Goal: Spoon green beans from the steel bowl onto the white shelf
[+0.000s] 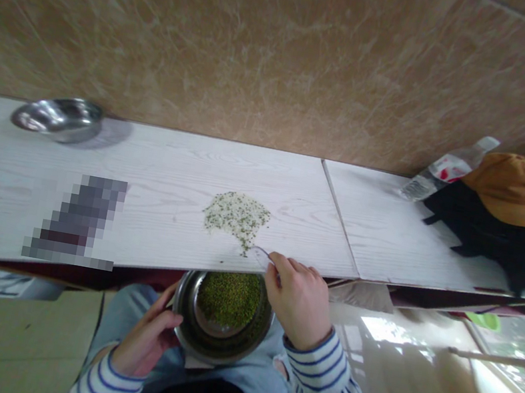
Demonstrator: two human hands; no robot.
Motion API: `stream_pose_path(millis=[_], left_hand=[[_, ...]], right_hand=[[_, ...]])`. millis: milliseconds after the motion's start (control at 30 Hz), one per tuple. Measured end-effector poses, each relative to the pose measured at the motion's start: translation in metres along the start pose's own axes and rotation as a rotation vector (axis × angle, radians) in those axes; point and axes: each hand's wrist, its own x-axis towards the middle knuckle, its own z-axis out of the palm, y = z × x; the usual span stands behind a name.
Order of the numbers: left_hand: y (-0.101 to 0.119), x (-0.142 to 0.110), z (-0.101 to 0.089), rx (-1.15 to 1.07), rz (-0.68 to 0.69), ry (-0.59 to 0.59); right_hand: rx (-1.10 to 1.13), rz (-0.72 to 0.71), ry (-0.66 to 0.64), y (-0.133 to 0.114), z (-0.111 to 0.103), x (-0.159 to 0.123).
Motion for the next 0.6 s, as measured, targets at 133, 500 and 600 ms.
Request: stream_pose_path(millis=[133,500,600], left_hand=[[-0.0002,0.0011,-0.0016,0.005,0.004,-0.01],[0.0004,0.0004,-0.0008,-0.007,0.011,0.008],[0.0009,0.0001,-0.0003,-0.012,0.01,0.007]], right_hand=[[-0.01,0.019,0.034,0.0025,0.0014,0.001],[0.042,-0.034,0.007,0.0017,0.0029,0.0001],[0.039,-0.032,0.011,0.0015,0.0026,0.0002]])
